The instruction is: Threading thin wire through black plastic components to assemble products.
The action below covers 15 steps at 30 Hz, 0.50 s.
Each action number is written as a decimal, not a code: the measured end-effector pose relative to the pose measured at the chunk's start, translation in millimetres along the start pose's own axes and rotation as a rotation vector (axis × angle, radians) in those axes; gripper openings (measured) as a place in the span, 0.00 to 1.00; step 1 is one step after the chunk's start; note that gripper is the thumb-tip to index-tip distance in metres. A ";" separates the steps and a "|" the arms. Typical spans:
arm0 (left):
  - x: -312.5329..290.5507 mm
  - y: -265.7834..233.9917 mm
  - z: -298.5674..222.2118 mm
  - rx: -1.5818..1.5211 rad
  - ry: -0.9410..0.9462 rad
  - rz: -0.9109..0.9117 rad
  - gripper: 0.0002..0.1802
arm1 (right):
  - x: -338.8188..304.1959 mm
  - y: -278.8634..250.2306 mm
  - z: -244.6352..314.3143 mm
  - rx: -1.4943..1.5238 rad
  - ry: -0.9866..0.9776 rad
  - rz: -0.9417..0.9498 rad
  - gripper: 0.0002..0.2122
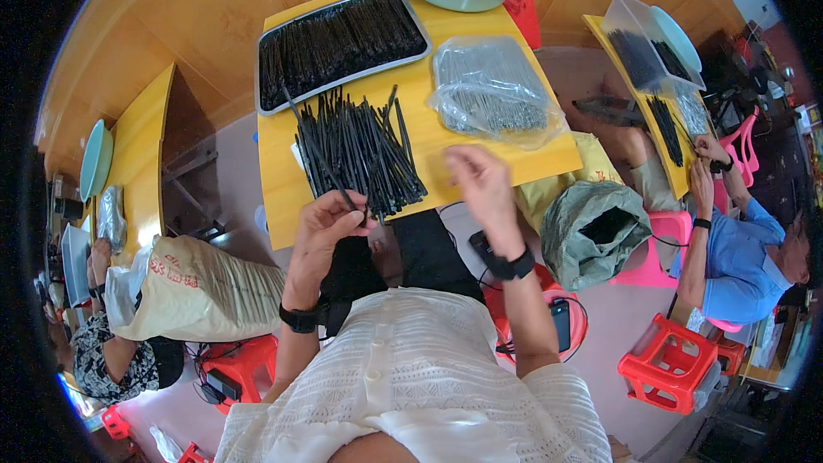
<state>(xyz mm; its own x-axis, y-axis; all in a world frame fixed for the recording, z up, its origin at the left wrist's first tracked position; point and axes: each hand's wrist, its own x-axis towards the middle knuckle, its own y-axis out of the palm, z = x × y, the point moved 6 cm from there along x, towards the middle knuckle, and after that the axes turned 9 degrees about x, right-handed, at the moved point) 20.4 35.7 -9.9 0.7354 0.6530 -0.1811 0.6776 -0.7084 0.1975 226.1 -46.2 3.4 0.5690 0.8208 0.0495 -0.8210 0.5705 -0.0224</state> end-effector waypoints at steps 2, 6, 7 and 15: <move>-3.9 -4.3 -5.3 -0.006 -0.006 -0.048 0.08 | 21.8 -47.9 -16.1 -0.187 -0.057 -0.209 0.06; -5.6 -1.4 -6.5 -0.017 0.014 -0.049 0.09 | 59.1 -90.3 -24.2 -0.586 -0.195 -0.279 0.06; -6.2 -0.1 -3.2 -0.030 0.015 -0.041 0.09 | 66.6 -87.6 -22.9 -0.583 -0.200 -0.273 0.06; -11.3 1.8 -3.5 -0.042 0.004 -0.030 0.08 | 104.3 -52.8 -26.9 -1.261 -0.231 -0.342 0.06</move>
<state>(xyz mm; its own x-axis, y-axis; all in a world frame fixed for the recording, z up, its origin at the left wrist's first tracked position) 13.2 28.0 -4.1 0.7148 0.6748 -0.1836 0.6986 -0.6767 0.2323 330.1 10.0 -17.1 0.6133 0.6796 0.4025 0.0375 0.4839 -0.8743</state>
